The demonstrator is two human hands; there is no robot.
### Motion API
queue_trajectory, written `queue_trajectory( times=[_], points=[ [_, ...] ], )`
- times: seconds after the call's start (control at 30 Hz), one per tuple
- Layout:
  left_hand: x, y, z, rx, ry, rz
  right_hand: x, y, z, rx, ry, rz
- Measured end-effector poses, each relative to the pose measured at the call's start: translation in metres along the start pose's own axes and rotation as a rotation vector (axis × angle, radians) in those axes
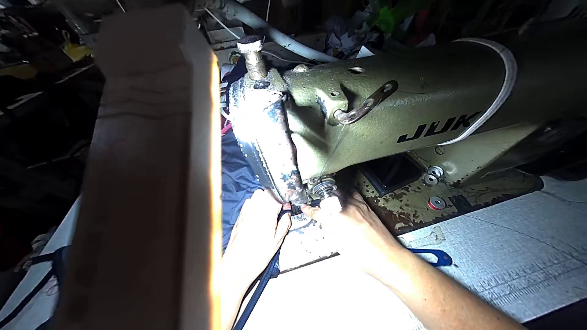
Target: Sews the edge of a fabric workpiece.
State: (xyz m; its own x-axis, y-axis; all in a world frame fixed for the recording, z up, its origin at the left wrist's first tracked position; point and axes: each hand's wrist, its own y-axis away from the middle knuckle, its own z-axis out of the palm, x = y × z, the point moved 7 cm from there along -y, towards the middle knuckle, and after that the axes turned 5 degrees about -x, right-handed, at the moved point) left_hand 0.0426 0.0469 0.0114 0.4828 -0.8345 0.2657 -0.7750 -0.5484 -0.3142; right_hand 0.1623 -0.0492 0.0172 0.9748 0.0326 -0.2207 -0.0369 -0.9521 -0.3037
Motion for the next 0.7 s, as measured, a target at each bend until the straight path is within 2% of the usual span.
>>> queue_trajectory(
  times=[0.17, 0.3, 0.43, 0.6, 0.7],
  points=[
    [-0.003, 0.006, -0.003, 0.090, 0.078, 0.098, -0.001, -0.001, -0.001, -0.050, -0.008, 0.007],
    [-0.002, 0.007, -0.005, 0.097, 0.080, 0.160, -0.001, 0.000, 0.001, -0.012, 0.040, -0.022],
    [-0.003, 0.007, -0.006, 0.107, 0.103, 0.114, 0.000, 0.000, 0.001, -0.052, 0.035, -0.012],
    [-0.013, 0.006, -0.010, 0.126, 0.326, -0.001, 0.000, 0.000, 0.002, -0.069, 0.017, -0.014],
    [-0.010, 0.005, -0.010, 0.149, 0.297, 0.001, 0.001, -0.001, 0.002, -0.106, 0.013, 0.008]
  ],
)
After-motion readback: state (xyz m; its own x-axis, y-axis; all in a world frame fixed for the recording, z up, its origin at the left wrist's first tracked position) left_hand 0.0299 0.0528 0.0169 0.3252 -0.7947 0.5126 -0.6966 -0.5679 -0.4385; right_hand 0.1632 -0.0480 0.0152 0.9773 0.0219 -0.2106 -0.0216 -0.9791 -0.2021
